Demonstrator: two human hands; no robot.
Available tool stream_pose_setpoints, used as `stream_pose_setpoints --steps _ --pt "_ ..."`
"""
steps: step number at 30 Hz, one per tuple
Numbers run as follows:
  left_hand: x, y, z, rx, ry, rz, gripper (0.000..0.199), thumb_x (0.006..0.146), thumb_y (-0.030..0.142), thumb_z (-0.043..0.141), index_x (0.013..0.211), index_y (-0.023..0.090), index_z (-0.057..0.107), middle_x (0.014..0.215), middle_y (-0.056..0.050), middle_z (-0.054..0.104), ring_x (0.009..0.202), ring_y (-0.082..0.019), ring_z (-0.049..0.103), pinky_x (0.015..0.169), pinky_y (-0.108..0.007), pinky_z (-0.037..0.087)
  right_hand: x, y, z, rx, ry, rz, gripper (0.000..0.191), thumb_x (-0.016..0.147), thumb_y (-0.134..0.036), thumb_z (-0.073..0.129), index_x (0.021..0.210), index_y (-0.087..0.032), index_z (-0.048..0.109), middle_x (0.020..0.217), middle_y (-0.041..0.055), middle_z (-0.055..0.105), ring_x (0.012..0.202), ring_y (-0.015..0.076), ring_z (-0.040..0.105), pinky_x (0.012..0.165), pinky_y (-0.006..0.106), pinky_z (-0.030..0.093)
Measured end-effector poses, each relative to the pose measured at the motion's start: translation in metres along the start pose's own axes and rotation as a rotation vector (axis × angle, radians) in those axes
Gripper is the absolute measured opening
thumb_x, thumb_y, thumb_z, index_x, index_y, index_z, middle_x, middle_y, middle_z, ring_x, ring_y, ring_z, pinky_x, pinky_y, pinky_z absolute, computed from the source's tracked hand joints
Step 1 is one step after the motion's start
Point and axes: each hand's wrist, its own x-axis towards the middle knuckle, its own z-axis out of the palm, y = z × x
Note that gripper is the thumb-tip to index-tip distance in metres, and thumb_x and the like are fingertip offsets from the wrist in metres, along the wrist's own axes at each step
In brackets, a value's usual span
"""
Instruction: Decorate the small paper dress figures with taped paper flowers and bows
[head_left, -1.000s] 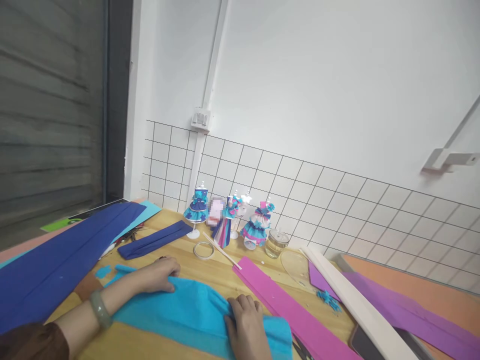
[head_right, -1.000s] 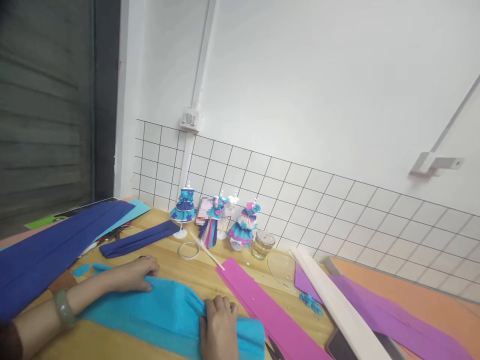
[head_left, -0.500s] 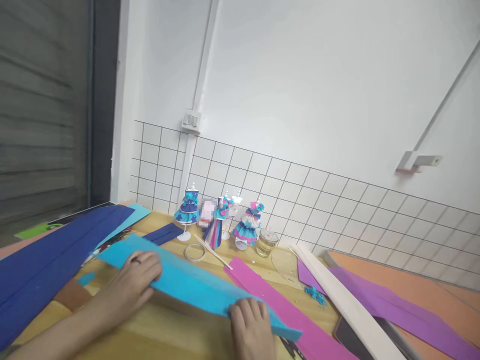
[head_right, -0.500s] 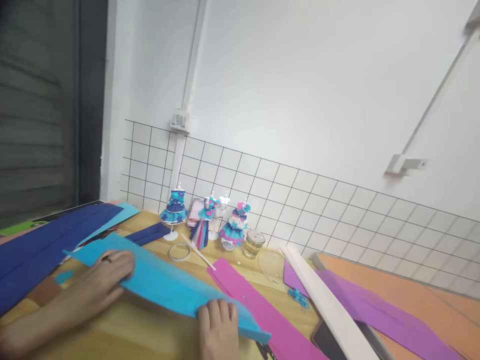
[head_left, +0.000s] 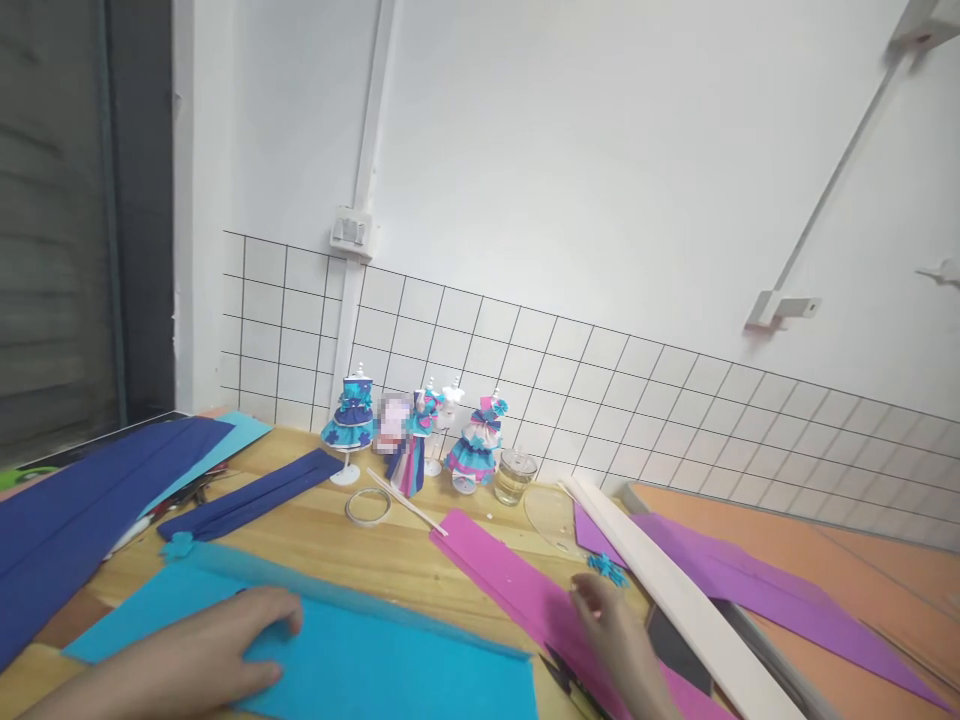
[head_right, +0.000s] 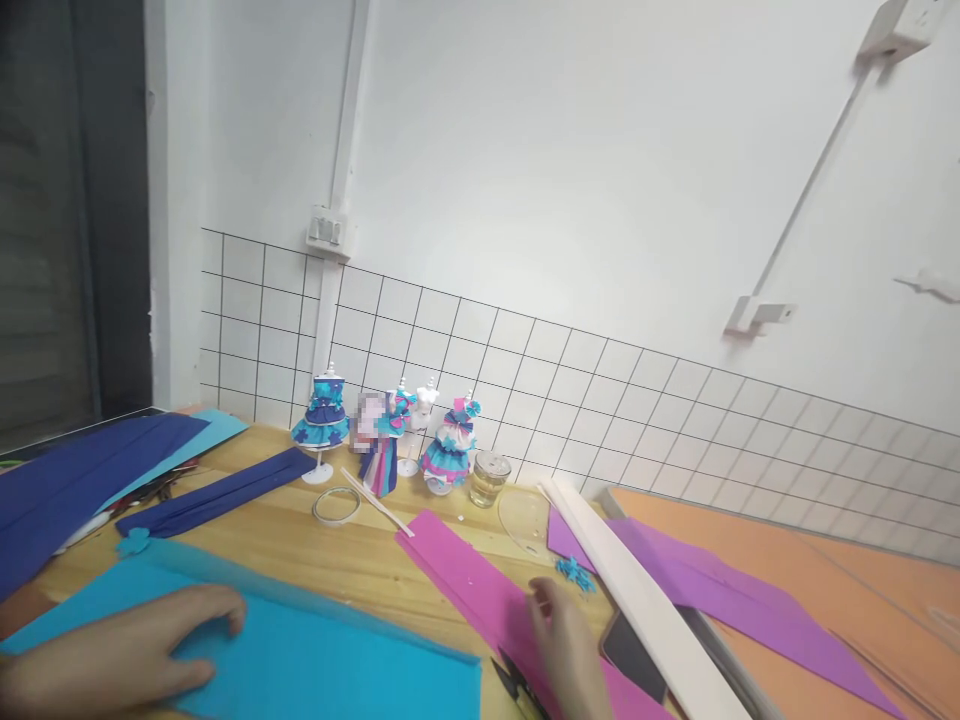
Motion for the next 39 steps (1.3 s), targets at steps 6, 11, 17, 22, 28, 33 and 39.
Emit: stream_pose_setpoints --steps 6,11,17,22,28,33,39 --pt "0.028 0.038 0.028 -0.283 -0.057 0.069 0.024 0.076 0.026 0.049 0.097 0.025 0.062 0.107 -0.001 0.061 0.104 -0.022 0.053 0.09 -0.029 0.039 0.068 0.058 -0.011 -0.266 0.055 0.34 0.056 0.08 -0.039 0.043 0.123 -0.001 0.044 0.108 0.0264 0.059 0.099 0.0333 0.06 0.077 0.038 0.046" --pt "0.031 0.047 0.049 -0.297 -0.074 0.075 0.021 0.073 0.02 0.046 0.087 0.021 0.061 0.097 -0.002 0.063 0.096 -0.021 0.054 0.085 -0.028 0.04 0.088 0.06 0.005 -0.282 0.04 0.375 0.051 0.081 -0.041 0.042 0.113 -0.002 0.052 0.103 0.0273 0.06 0.096 0.0361 0.061 0.074 0.041 0.046" --pt "0.034 0.041 0.055 -0.393 -0.06 0.119 0.021 0.067 0.013 0.044 0.079 0.021 0.06 0.087 0.0 0.062 0.089 -0.019 0.056 0.081 -0.026 0.041 0.091 0.068 0.005 -0.207 0.035 0.307 0.026 0.074 -0.007 0.038 0.077 -0.014 0.063 0.092 0.0193 0.067 0.092 0.0296 0.063 0.075 0.035 0.043" --pt "0.037 0.043 0.053 -0.416 -0.067 0.086 0.021 0.068 0.015 0.044 0.079 0.02 0.061 0.088 0.0 0.063 0.088 -0.019 0.057 0.08 -0.027 0.041 0.078 0.062 -0.011 -0.046 0.041 0.232 0.026 0.076 -0.019 0.044 0.053 -0.019 0.056 0.062 0.0103 0.064 0.066 0.0258 0.062 0.063 0.033 0.041" --pt "0.045 0.063 0.062 -0.602 -0.043 0.046 0.017 0.073 0.032 0.054 0.076 0.019 0.064 0.08 -0.004 0.066 0.08 -0.022 0.059 0.073 -0.031 0.044 0.025 -0.043 0.011 0.382 -0.1 -0.013 0.026 0.076 -0.037 0.051 0.073 -0.017 0.067 0.064 0.0018 0.063 0.063 0.0158 0.056 0.06 0.026 0.041" --pt "0.055 0.091 0.08 -1.198 -0.263 -0.115 0.061 0.059 0.061 0.07 0.101 0.019 0.06 0.091 -0.009 0.066 0.073 -0.021 0.064 0.064 -0.03 0.049 -0.038 -0.144 0.054 0.568 -0.281 -0.311 0.02 0.069 -0.016 0.054 0.076 -0.02 0.072 0.072 0.0029 0.067 0.07 0.0159 0.058 0.066 0.026 0.042" --pt "0.068 0.096 0.099 -1.341 -0.181 -0.206 0.062 0.047 0.065 0.075 0.08 0.015 0.058 0.063 -0.004 0.063 0.057 -0.017 0.062 0.058 -0.028 0.05 -0.051 -0.162 0.08 0.395 -0.259 -0.321 0.039 0.068 -0.005 0.046 0.103 -0.015 0.058 0.083 0.0055 0.065 0.074 0.0175 0.059 0.065 0.027 0.044"
